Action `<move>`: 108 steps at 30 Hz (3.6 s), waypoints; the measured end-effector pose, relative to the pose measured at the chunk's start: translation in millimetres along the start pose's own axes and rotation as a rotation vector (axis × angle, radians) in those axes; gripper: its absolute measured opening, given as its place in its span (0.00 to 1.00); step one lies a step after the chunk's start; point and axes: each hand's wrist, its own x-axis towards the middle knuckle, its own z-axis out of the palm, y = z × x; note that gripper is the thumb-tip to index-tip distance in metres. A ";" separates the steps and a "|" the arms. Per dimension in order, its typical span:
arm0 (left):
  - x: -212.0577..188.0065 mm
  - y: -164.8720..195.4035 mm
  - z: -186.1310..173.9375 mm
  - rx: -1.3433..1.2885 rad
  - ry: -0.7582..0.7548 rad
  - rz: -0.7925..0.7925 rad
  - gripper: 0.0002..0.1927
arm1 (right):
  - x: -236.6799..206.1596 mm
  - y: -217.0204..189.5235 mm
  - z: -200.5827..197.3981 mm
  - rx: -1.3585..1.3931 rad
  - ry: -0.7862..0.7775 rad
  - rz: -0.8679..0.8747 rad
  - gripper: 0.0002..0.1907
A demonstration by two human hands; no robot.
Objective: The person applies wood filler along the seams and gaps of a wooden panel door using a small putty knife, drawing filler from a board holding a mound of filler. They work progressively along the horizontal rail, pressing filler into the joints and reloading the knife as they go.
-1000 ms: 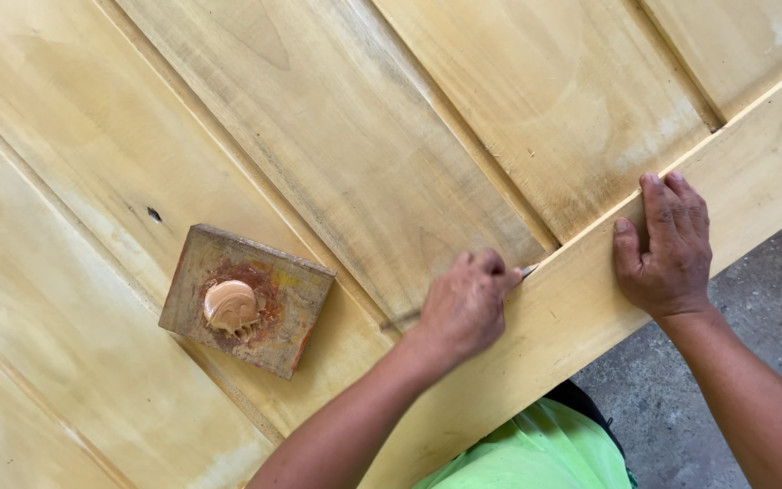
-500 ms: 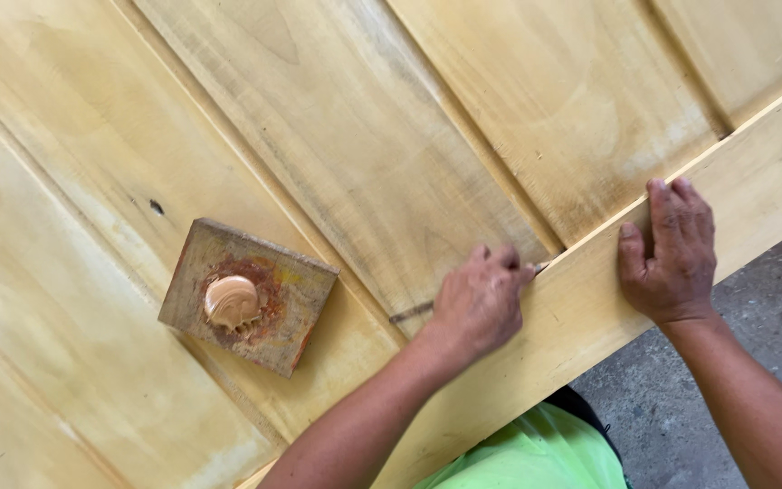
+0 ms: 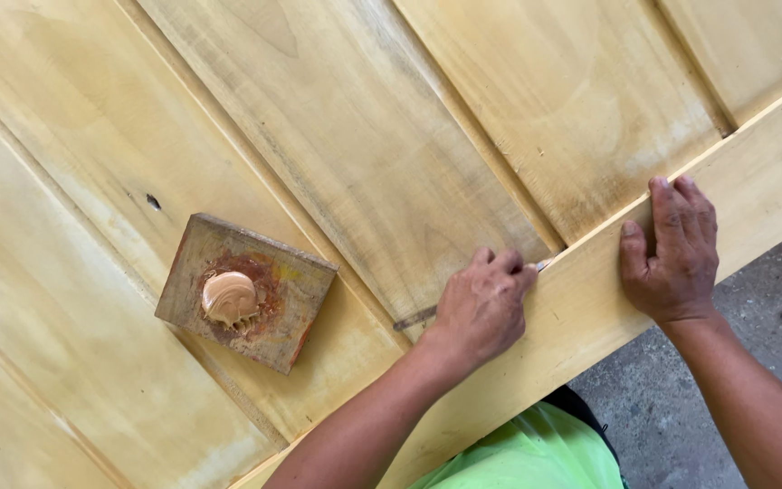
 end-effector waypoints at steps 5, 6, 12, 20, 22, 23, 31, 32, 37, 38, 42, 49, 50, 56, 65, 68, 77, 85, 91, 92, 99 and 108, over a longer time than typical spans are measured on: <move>3.5 1.2 2.6 -0.040 0.050 -0.006 0.15 | 2.6 -3.9 -2.0 0.002 -0.013 -0.003 0.29; 4.3 1.5 2.9 -0.040 0.059 0.005 0.15 | 2.9 -4.7 -2.3 0.013 -0.006 -0.002 0.29; 3.9 2.2 -1.1 -0.023 0.035 0.005 0.14 | 4.2 -6.5 -3.1 0.005 -0.004 -0.007 0.27; 4.9 3.2 1.1 0.033 0.073 0.036 0.11 | 2.1 -4.1 -2.0 -0.020 -0.008 -0.014 0.26; 1.3 0.2 3.6 0.068 0.026 0.023 0.11 | 1.2 -3.4 -2.0 0.006 -0.014 -0.026 0.27; -2.9 -2.2 4.6 0.044 0.022 0.017 0.11 | 0.6 -3.1 -1.5 0.007 -0.019 -0.014 0.26; -45.6 -26.3 -8.8 0.017 -0.006 -0.058 0.17 | -3.0 0.5 2.7 -0.003 -0.009 0.001 0.26; -45.1 -26.7 -10.7 -0.016 -0.015 -0.096 0.18 | -3.3 1.0 3.1 0.003 -0.010 0.006 0.26; -10.5 -9.0 1.0 -0.105 0.081 -0.088 0.18 | -2.7 2.1 3.2 0.010 -0.012 0.010 0.26; -3.5 -4.2 6.1 -0.099 0.103 -0.058 0.17 | -2.6 2.0 3.2 0.009 -0.011 0.009 0.26; -10.3 -3.8 10.6 0.000 -0.010 -0.037 0.16 | -3.3 1.6 3.9 -0.001 -0.011 0.003 0.26; -27.5 -9.3 -15.6 -0.068 0.034 -0.096 0.18 | -1.1 2.7 3.1 0.008 -0.008 -0.003 0.27; -18.7 -4.4 -13.5 -0.082 0.060 -0.090 0.17 | -0.7 2.3 2.7 0.015 -0.011 0.001 0.27; 5.0 5.3 10.7 0.045 0.054 0.004 0.13 | -4.7 -1.5 2.9 -0.001 -0.015 -0.003 0.27; -86.9 -20.6 -14.4 -0.131 0.259 -0.111 0.18 | -17.0 -8.6 2.7 0.050 0.068 -0.044 0.23; -119.7 -14.1 -9.7 -0.779 0.518 -0.443 0.17 | -50.6 -80.2 1.5 0.178 -0.123 -0.246 0.16; -194.1 5.2 40.3 -0.767 0.885 -0.537 0.17 | -13.4 -106.7 -21.4 0.657 -0.616 -0.020 0.19; -274.8 -49.4 93.5 0.183 0.831 -0.416 0.22 | 100.2 -71.8 5.2 -0.292 -1.280 -0.657 0.19; -276.9 -53.6 113.1 0.266 0.831 -0.450 0.21 | 103.5 -87.1 13.5 -0.336 -1.373 -0.754 0.21; -275.3 -53.3 111.5 0.273 0.834 -0.445 0.21 | 103.7 -79.4 14.7 -0.363 -1.390 -0.749 0.21; -254.9 -38.9 76.2 0.151 0.948 -0.601 0.20 | 135.9 -19.5 -1.2 -0.242 -1.248 -0.624 0.16; -206.0 -97.8 -142.5 -0.235 1.171 -1.012 0.41 | 87.9 -235.7 -8.9 0.942 -1.120 0.337 0.17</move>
